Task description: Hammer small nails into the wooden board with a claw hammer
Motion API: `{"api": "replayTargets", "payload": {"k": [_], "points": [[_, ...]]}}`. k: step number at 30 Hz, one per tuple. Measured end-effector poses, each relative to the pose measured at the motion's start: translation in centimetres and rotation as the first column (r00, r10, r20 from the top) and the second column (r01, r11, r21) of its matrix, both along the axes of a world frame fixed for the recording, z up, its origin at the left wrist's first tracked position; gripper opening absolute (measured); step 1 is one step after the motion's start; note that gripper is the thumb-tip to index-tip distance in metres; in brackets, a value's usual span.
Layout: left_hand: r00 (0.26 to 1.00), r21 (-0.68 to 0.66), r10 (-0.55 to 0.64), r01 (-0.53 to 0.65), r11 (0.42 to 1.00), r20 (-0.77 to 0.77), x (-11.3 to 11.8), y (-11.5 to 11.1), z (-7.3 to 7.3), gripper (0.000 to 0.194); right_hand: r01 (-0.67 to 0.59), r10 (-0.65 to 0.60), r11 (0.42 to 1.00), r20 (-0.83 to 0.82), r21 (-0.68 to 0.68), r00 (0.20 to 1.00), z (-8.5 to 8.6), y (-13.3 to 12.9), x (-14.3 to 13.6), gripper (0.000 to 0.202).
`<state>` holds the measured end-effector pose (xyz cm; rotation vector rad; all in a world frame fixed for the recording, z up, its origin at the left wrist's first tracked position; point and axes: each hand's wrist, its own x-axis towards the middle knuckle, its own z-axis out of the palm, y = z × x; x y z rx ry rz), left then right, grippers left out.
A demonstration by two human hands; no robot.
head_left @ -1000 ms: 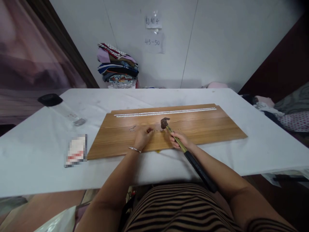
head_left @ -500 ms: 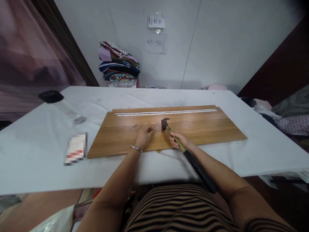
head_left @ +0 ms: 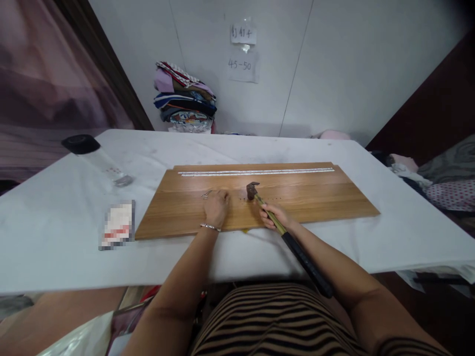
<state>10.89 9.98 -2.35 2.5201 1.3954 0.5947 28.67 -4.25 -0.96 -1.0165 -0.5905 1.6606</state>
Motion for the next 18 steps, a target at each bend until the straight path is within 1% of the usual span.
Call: {"api": "replayTargets", "payload": {"k": [3, 5, 10, 14, 18], "points": [[0.996, -0.008, 0.073, -0.073, 0.997, -0.05, -0.35, 0.25, -0.03, 0.026, -0.001, 0.001, 1.0, 0.004, 0.016, 1.0, 0.11, -0.05, -0.02, 0.034], [0.994, -0.003, 0.091, -0.091, 0.996, -0.06, -0.44, 0.33, -0.03, 0.029, 0.005, -0.006, 1.0, 0.01, 0.022, 1.0, 0.15, -0.07, -0.06, 0.033], [0.997, 0.005, 0.071, -0.071, 0.997, -0.037, -0.3, 0.1, 0.07, 0.03, -0.006, 0.006, 1.0, 0.015, 0.025, 1.0, 0.28, -0.05, -0.05, 0.031], [0.997, 0.009, 0.048, -0.047, 0.999, -0.064, -0.1, -0.08, 0.01, 0.028, -0.009, 0.009, 0.998, 0.013, 0.061, 1.0, 0.54, 0.13, -0.05, 0.033], [0.996, -0.002, 0.07, -0.07, 0.998, -0.061, -0.06, 0.02, -0.18, 0.028, -0.011, 0.011, 1.0, 0.022, 0.016, 1.0, 0.49, 0.21, -0.23, 0.03]]}}
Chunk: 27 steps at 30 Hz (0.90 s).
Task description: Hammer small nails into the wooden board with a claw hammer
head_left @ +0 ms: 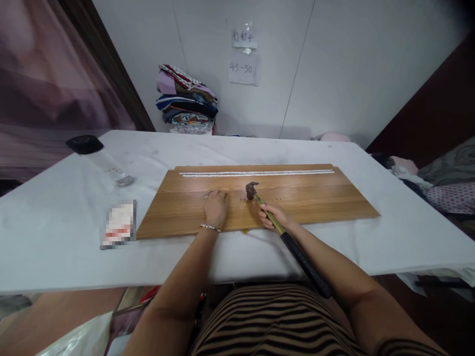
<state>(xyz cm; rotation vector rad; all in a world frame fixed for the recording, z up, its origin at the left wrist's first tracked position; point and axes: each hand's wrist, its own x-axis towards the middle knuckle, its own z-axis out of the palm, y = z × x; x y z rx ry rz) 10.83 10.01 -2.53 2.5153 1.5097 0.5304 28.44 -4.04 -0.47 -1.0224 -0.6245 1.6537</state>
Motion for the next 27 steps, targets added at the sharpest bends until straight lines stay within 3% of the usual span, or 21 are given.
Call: {"api": "replayTargets", "payload": {"k": [7, 10, 14, 20, 27], "points": [[0.987, 0.011, -0.03, 0.029, 1.0, 0.16, -0.2, 0.2, -0.5, 0.028, 0.041, -0.042, 0.997, 0.021, 0.061, 0.999, 0.3, -0.7, 0.9, 0.031], [0.979, 0.017, -0.055, 0.052, 0.998, 0.195, -0.1, 0.2, -0.4, 0.026, 0.046, -0.047, 0.999, 0.037, 0.027, 0.998, 0.3, -0.6, 1.2, 0.032], [0.976, 0.019, -0.11, 0.109, 0.994, 0.189, -0.1, -0.1, -0.1, 0.025, 0.051, -0.05, 0.999, 0.027, -0.019, 0.998, 0.2, -0.6, 1.2, 0.031], [0.973, -0.021, -0.203, 0.207, 0.978, 0.112, -0.8, -1.7, -0.3, 0.021, 0.051, -0.052, 0.998, 0.016, 0.041, 0.999, 0.5, -0.6, 1.2, 0.036], [0.966, -0.014, -0.234, 0.237, 0.971, 0.108, -1.1, -2.8, -0.6, 0.018, 0.039, -0.039, 0.999, 0.023, -0.006, 0.999, 0.1, -0.5, 1.4, 0.033]]}}
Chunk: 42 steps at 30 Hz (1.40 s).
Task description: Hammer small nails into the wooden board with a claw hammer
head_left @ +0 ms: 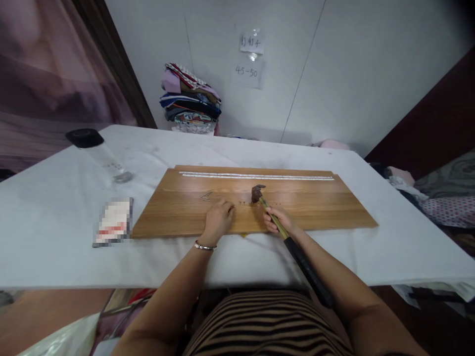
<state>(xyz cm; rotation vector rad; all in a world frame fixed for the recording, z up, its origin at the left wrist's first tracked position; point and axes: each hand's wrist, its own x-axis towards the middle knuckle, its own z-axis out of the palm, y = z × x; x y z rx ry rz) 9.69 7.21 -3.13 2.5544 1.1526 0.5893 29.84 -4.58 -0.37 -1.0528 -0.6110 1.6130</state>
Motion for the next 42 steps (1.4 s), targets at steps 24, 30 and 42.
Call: {"api": "replayTargets", "payload": {"k": [24, 30, 42], "points": [[1.0, -0.043, 0.008, -0.009, 0.999, -0.013, 0.15, 0.18, 0.14, 0.02, -0.01, 0.011, 1.0, 0.028, -0.013, 1.0, 0.13, -0.23, -0.15, 0.034], [0.999, -0.032, 0.021, -0.022, 0.999, -0.042, 0.25, 0.22, 0.13, 0.019, 0.018, -0.018, 1.0, 0.013, 0.006, 1.0, 0.18, -0.14, 0.06, 0.033], [0.999, -0.033, 0.011, -0.012, 0.999, -0.04, 0.24, 0.33, -0.14, 0.021, -0.002, 0.003, 1.0, -0.01, 0.021, 1.0, -0.05, -0.17, -0.03, 0.035]]}}
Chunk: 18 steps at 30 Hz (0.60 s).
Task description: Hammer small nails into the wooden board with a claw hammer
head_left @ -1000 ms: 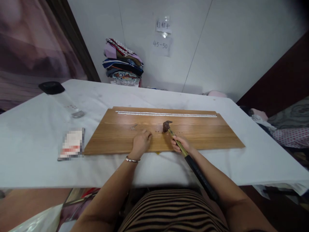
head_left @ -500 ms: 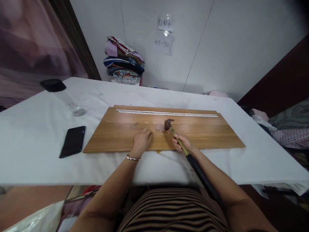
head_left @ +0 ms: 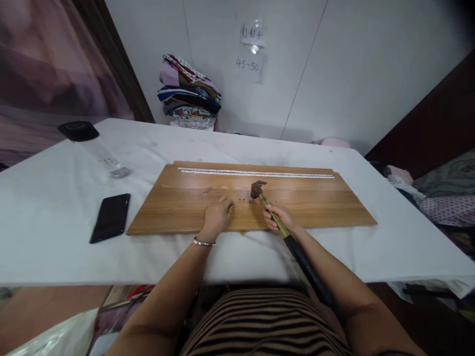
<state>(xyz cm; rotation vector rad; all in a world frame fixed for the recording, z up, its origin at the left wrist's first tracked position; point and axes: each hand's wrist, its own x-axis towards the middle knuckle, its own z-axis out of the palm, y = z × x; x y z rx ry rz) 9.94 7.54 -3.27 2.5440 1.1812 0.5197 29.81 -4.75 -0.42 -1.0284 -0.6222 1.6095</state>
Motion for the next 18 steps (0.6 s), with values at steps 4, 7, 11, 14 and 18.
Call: {"api": "replayTargets", "payload": {"k": [4, 7, 11, 14, 18], "points": [[1.0, 0.004, -0.008, 0.008, 1.0, -0.017, -0.03, -0.08, 0.23, 0.021, -0.015, 0.016, 1.0, 0.005, -0.027, 1.0, -0.21, 0.05, 0.0, 0.035], [0.999, 0.002, -0.003, 0.003, 1.0, -0.041, -0.05, -0.18, 0.49, 0.022, -0.023, 0.023, 1.0, 0.003, -0.002, 1.0, -0.29, 0.03, 0.09, 0.036], [0.999, -0.002, -0.003, 0.003, 1.0, -0.045, -0.03, -0.22, 0.6, 0.022, -0.023, 0.023, 0.999, 0.005, 0.022, 1.0, -0.29, 0.18, 0.12, 0.036], [0.999, -0.006, -0.003, 0.003, 1.0, -0.047, -0.02, -0.23, 0.58, 0.023, -0.026, 0.026, 1.0, 0.008, -0.006, 1.0, -0.36, 0.23, 0.07, 0.035], [0.999, -0.005, 0.0, 0.0, 1.0, -0.053, -0.04, -0.25, 0.59, 0.023, -0.034, 0.034, 0.999, 0.005, 0.0, 0.999, -0.32, 0.06, 0.04, 0.036]]}}
